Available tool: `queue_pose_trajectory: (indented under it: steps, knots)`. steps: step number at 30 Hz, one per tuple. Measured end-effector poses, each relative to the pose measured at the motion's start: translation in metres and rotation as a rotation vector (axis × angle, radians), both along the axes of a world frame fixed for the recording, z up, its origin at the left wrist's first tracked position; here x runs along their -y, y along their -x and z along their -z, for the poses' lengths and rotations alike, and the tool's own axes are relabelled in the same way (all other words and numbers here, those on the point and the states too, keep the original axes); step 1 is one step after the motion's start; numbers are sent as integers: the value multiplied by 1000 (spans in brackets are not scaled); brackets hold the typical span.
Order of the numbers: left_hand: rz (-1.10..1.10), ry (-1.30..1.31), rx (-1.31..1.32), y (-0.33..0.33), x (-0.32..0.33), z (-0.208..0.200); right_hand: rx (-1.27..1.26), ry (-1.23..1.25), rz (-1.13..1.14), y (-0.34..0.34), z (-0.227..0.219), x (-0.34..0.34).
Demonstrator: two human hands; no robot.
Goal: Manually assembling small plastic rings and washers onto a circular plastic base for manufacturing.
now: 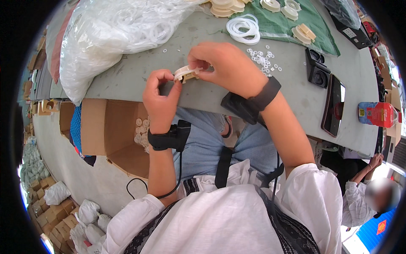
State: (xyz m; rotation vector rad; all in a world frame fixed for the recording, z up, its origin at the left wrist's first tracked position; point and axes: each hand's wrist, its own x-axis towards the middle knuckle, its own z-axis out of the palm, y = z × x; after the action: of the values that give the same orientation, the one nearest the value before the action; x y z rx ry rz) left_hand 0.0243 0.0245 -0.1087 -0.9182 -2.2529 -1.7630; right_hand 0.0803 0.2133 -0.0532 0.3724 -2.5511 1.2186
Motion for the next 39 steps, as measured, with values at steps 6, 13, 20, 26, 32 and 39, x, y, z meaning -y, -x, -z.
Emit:
queue_pose_trajectory:
  steps: [6, 13, 20, 26, 32, 39]
  knots:
    - [41, 55, -12, -3, -1, -7, -15, -18, 28, -2, 3, 1]
    - [46, 34, -35, 0, 2, -3, -46, -28, 22, -4, 4, 2]
    - [95, 36, -118, -2, 0, -10, -26, -46, 36, -6, 2, 2]
    - [111, -4, -109, -1, 3, -3, -1, 4, 3, -6, 1, 3]
    - [86, 6, -140, -3, 0, -8, -26, -40, 20, -7, 1, 4]
    - [70, 15, -125, -4, 1, -5, -80, -2, -29, -6, 2, 4]
